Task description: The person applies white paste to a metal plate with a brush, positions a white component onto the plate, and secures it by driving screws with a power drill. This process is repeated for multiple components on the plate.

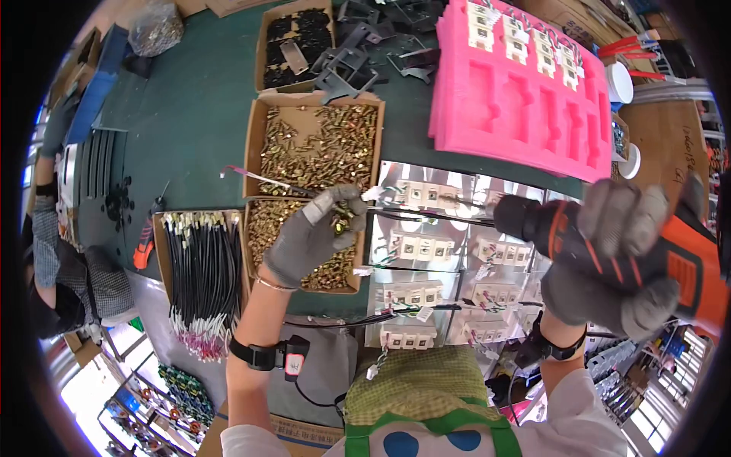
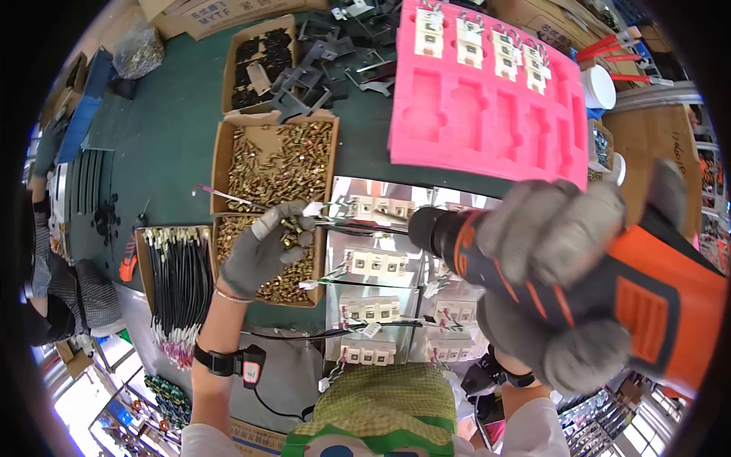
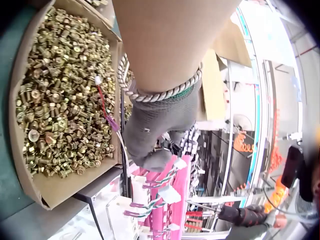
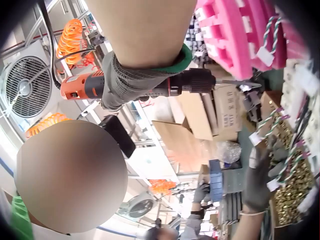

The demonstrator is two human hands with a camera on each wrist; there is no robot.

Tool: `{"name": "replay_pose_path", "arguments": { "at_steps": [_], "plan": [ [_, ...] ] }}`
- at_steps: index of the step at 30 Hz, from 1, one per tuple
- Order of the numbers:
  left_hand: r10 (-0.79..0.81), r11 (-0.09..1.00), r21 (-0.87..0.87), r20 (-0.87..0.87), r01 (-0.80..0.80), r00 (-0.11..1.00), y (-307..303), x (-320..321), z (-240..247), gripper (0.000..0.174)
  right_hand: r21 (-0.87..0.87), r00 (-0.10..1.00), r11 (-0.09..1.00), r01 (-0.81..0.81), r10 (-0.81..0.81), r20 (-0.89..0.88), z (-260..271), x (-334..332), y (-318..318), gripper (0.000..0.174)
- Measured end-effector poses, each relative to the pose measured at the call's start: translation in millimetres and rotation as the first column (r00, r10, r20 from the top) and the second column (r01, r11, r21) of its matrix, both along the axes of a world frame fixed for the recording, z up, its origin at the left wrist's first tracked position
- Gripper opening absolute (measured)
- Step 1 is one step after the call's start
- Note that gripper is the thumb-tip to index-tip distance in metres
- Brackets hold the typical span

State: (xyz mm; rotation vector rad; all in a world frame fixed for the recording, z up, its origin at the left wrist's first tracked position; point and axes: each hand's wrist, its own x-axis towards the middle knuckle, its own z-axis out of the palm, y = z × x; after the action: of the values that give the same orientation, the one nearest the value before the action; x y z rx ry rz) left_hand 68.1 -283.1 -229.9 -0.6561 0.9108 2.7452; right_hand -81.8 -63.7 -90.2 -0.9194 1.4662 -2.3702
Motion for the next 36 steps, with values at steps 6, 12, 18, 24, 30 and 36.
{"name": "replay_pose_path", "arguments": {
  "at_steps": [6,12,18,24,30,36],
  "plan": [
    [0.032,0.994,0.107,-0.030,-0.029,0.999,9.0,9.1,1.2,0.027,-0.112,0.998,0.993,-0.028,0.035,0.061,16.3,25.0,-14.2,0.040],
    [0.032,0.984,0.179,-0.105,-0.013,0.994,30.2,17.3,7.5,0.022,-0.089,0.990,0.987,-0.133,0.136,0.029,21.1,32.6,-23.7,0.039],
    [0.056,0.938,0.345,-0.074,-0.027,0.996,40.2,19.0,16.7,0.025,-0.055,0.976,0.975,-0.214,0.215,0.017,22.2,31.4,-28.5,0.038],
    [-0.027,0.983,0.176,-0.110,0.046,0.994,37.7,15.1,31.0,0.030,-0.046,0.967,0.967,-0.252,0.253,0.013,19.5,31.1,-29.1,0.037],
    [-0.085,0.990,0.112,-0.062,0.091,0.994,37.4,16.4,31.7,0.039,-0.027,0.961,0.961,-0.276,0.276,0.013,16.5,29.7,-31.0,0.036],
    [-0.184,0.983,-0.023,-0.083,0.183,0.979,34.7,16.3,33.3,0.041,-0.020,0.951,0.951,-0.307,0.308,0.022,14.0,27.8,-34.7,0.035]
  ]
}}
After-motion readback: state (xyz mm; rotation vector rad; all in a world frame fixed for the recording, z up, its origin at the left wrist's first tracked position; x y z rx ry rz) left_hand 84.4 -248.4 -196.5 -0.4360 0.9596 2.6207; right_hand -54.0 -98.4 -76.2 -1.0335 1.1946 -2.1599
